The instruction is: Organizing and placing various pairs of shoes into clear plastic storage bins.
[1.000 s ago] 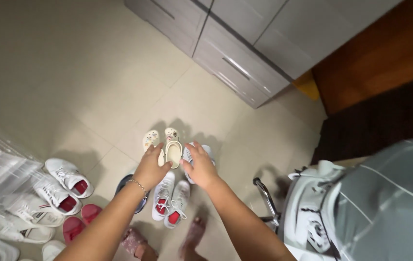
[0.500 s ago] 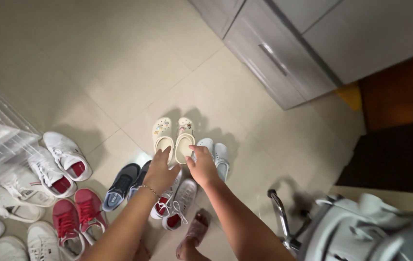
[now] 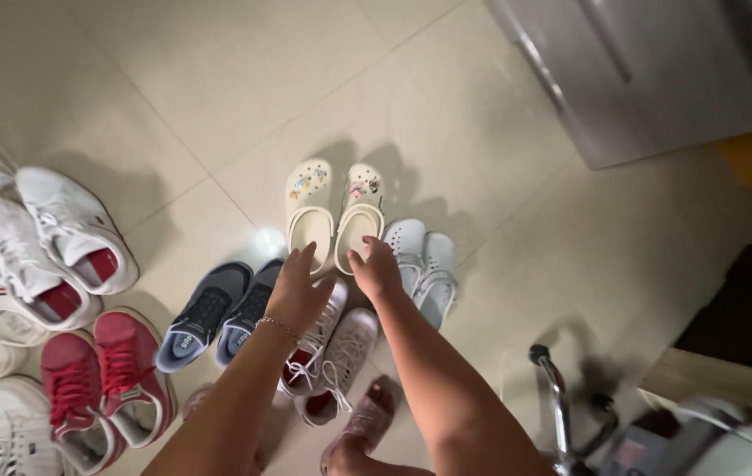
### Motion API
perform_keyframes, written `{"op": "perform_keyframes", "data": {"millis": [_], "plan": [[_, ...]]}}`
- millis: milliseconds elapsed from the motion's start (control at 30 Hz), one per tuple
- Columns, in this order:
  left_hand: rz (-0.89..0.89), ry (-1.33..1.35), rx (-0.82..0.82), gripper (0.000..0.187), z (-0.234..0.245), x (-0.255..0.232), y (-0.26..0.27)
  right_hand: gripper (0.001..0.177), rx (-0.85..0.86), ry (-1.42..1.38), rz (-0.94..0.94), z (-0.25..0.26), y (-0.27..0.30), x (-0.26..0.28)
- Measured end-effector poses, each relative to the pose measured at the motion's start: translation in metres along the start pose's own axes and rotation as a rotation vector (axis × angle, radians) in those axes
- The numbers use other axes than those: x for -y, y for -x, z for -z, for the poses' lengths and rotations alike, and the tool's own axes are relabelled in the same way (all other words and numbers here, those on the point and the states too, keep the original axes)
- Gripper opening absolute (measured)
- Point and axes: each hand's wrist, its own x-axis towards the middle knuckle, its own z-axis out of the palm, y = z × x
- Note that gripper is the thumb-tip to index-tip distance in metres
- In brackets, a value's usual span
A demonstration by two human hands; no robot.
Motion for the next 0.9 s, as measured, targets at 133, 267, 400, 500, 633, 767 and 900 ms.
{"op": "perform_keyframes", "data": {"millis": [133,267,400,500,633,767,900], "plan": [[-0.027,0.001,-0.022,0.07,-0.027,0.043,-0.026,0.059,0.076,0.056,-0.066,-0.041,-0.026,-0.016],[-0.046,0.019,-0.008,0.065,-0.053,0.084,-0.046,0.067,0.115,0.143,-0.128,-0.086,-0.047,-0.039],[-0.053,0.038,0.012,0.067,-0.068,0.109,-0.062,0.078,0.104,0.163,-0.141,-0.13,-0.069,-0.064],[-0.014,0.091,0.04,0.069,-0.067,0.11,-0.071,0.093,0.093,0.115,-0.147,-0.146,-0.081,-0.068],[-0.086,0.091,-0.003,0.068,-0.085,0.136,-0.088,0.109,-0.027,0.081,-0.171,-0.158,-0.088,-0.06],[-0.041,0.057,0.018,0.069,-0.082,0.137,-0.096,0.075,-0.072,0.151,-0.259,-0.161,-0.096,-0.062],[-0.028,0.081,-0.029,0.067,-0.083,0.141,-0.09,0.045,-0.168,0.162,-0.204,-0.165,-0.102,-0.073]]}}
